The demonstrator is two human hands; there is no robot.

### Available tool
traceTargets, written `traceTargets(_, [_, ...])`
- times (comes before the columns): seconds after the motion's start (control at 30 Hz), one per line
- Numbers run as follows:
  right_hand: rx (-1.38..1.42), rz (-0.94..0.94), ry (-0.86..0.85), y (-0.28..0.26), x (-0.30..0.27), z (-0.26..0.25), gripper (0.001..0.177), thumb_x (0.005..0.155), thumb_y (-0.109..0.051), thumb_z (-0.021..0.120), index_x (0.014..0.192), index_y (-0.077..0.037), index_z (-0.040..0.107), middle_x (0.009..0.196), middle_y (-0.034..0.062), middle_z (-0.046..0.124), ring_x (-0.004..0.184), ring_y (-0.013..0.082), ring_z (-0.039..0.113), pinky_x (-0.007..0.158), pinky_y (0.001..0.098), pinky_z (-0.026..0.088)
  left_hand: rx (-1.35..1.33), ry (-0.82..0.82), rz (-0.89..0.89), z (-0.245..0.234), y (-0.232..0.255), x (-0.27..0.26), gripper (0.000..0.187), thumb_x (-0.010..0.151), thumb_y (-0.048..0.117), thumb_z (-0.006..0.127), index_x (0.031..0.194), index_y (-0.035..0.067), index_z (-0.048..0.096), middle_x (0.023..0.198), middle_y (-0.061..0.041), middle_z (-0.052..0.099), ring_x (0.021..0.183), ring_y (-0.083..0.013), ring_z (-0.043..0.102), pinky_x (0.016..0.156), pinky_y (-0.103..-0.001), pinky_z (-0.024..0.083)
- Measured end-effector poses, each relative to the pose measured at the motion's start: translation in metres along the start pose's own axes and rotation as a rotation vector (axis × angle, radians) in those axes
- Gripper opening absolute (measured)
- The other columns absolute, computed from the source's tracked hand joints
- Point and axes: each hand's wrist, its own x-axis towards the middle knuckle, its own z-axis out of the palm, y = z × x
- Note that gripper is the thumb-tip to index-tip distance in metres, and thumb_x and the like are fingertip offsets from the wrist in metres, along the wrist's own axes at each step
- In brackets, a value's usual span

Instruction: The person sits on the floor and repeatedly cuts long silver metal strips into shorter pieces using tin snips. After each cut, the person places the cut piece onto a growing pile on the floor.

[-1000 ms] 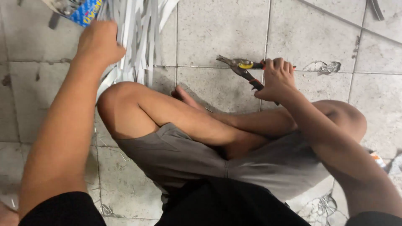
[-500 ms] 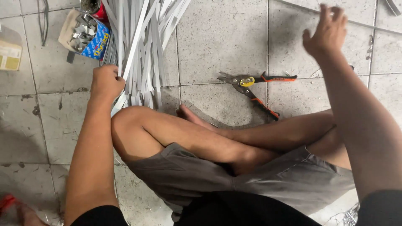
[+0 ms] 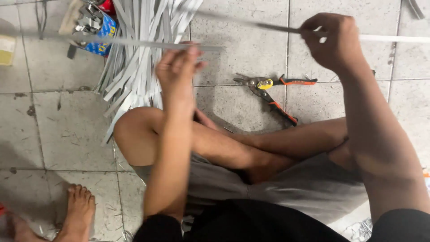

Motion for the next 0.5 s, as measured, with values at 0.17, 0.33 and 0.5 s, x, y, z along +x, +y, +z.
traceTargets(0.17, [0.217,0.205,-0.146,-0.083,0.014,-0.011,0.009,0.098,-0.009,0.071,0.103,-0.009,0.078,0.082,0.0011,0.071,0.072,0.0105,0.060,0.065,0.0293,0.044,-0.131,0.009,0.005,0.033,-0.060,-0.025,0.016,0.085,0.023,0.080,0.091,0.009,0.075,0.133,-0.012,0.067,0.125,-0.0265,0.064,0.091,-0.033,0.064])
traceTargets(0.33, [0.483,0.246,-0.216,-0.119,0.013,0.000,0.008,0.094,-0.004,0.070,0.099,-0.004,0.076,0.080,0.0017,0.068,0.063,0.0070,0.049,0.056,0.0249,0.038,-0.104,-0.026,0.185,0.031,-0.065,-0.027,0.020,0.091,0.022,0.074,0.094,0.003,0.074,0.097,-0.011,0.074,0.098,-0.0210,0.071,0.085,-0.038,0.068])
traceTargets(0.5, [0.301,0.071,-0.204,-0.099,0.001,0.001,0.004,0.099,-0.004,0.076,0.103,-0.003,0.076,0.084,0.0066,0.072,0.073,0.0133,0.063,0.068,0.0304,0.050,-0.114,0.025,0.257,0.013,-0.071,-0.014,0.008,0.095,0.005,0.072,0.103,0.005,0.073,0.102,-0.009,0.076,0.093,-0.0193,0.073,0.083,-0.031,0.069])
